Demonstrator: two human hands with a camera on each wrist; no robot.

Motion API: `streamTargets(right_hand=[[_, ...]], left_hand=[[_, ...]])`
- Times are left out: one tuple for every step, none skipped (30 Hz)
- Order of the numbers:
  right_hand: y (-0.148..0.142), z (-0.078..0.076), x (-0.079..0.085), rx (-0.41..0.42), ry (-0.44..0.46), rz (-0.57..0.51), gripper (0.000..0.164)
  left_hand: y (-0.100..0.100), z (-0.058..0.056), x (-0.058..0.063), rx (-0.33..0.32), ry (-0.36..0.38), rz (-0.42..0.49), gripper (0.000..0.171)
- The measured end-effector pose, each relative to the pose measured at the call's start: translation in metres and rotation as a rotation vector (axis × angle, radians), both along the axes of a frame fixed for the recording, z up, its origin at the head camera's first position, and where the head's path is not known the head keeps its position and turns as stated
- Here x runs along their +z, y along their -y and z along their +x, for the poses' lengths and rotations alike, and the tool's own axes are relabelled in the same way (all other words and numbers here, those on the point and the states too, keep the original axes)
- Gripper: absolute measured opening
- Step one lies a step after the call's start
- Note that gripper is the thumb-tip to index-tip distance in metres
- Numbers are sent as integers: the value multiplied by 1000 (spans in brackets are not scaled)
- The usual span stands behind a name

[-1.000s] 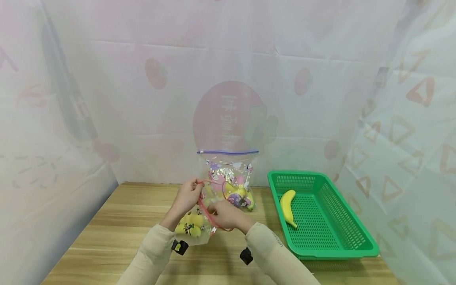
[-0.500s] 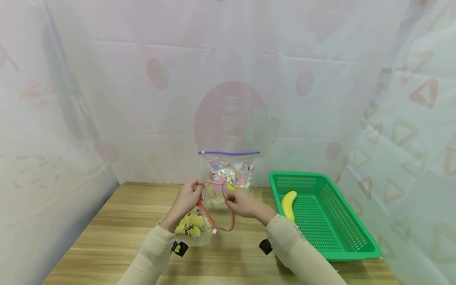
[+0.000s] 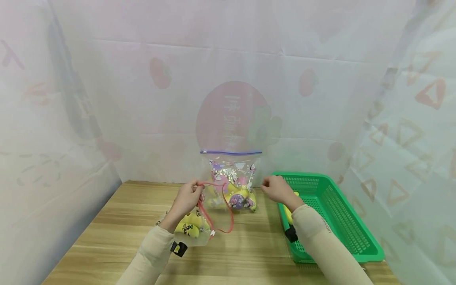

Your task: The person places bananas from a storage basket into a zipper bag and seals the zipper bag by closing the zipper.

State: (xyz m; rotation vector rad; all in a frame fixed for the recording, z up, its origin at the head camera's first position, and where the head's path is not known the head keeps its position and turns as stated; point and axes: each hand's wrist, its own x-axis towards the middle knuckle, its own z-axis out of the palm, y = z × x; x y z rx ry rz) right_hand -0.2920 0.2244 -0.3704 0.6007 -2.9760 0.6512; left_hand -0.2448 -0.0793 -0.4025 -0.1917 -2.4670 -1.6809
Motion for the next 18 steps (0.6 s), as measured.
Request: streamTargets(right_hand=[[-5,-3,-2,-15,4,1,14],[-10,-5,-3,-26,10,0,14],[-14,-8,-5,-33,13,-4,14],[-17,-10,-7,-34,19,-6,14],[-21,-12,-9,-41,22,-8,14],[-24,-14,-11,-44,28,-10,15],[-27,-15,-12,-50,37,-11,15],[-30,-16,-14,-53,46,-8,16],[-33,-17,-15,-55,53,-5,17],[-36,-18,-16,-59,60,-2,17],[-39,-18,-16,-64,67,-2,17],[-42,-19,-17,-64,79,-3,17],[-45,-20,-17,-63,84,1,16],[-49,-21,-18,-60,85,5,15],[-53,-22,-19,-55,85,8,14],[-56,-24,-21,-59,96,8,14],[-60,-25,-24,-66,107,16,17],[-63,-28,-27,-75,118,25,21]], left_hand=[[0,0,0,-2,2,1,15],[1,0,0,0,1,-5,15],[1,0,0,2,3,-7,15],[2,0,0,5,1,-11,15],[2,0,0,8,1,-13,15],[2,0,0,9,1,-16,15],[3,0,0,12,2,-17,15],[3,0,0,12,4,-19,15],[4,0,0,9,9,-14,15],[4,0,-1,5,7,-14,15],[5,0,-1,1,11,-11,15],[5,0,-1,-1,15,-12,16],[6,0,-1,-2,17,-14,16],[7,0,0,-5,16,-17,16],[7,0,0,-5,16,-20,16],[8,0,0,-3,12,-24,17],[8,1,1,0,14,-25,17],[9,1,1,0,15,-29,17]])
